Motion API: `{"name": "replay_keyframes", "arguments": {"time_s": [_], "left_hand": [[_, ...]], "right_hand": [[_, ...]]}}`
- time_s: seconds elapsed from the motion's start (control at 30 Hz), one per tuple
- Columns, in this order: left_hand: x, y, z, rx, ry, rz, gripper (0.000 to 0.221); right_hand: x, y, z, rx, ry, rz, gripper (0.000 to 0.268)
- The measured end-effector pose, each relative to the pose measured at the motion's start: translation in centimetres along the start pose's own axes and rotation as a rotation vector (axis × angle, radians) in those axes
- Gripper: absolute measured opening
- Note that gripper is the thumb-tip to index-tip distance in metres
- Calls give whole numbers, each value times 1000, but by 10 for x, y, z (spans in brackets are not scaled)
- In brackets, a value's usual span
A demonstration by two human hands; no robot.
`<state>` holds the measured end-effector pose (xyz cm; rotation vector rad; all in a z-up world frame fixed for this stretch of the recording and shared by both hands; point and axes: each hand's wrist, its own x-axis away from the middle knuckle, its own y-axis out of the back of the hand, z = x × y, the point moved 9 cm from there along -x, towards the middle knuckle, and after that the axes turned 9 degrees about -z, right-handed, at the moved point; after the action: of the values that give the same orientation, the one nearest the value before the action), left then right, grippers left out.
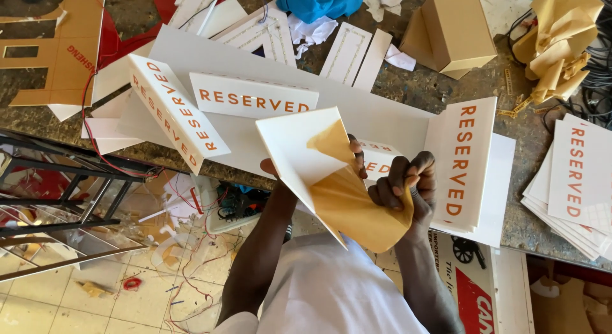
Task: Peeling protective paper and folding plastic 'RESERVED' signs into a triangular shape on a workshop table.
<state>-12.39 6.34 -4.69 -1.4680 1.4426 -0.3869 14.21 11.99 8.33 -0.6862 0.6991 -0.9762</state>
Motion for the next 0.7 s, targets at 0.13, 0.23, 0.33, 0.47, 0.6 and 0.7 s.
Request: {"name": "replay_keyframes", "arguments": {"time_s": [0.13, 0.23, 0.33, 0.47, 0.6, 0.7], "left_hand": [[-8, 7, -12, 16, -3, -23, 114], [-2, 8, -9, 47, 18, -56, 114], [-3, 10, -13, 68, 26, -78, 114], [-2, 12, -12, 104, 45, -110, 114], [-5, 18, -14, 130, 61, -132, 113], [2, 22, -14, 148, 53, -167, 113]], "right_hand": [[3, 11, 4, -14, -5, -23, 11], [10, 23, 4, 5, -38, -66, 13], [12, 29, -1, 32, -83, -60, 12], [19, 41, -7, 64, -150, -30, 12], [29, 45, -14, 94, -162, 73, 8], [33, 50, -7, 71, -188, 74, 8]]}}
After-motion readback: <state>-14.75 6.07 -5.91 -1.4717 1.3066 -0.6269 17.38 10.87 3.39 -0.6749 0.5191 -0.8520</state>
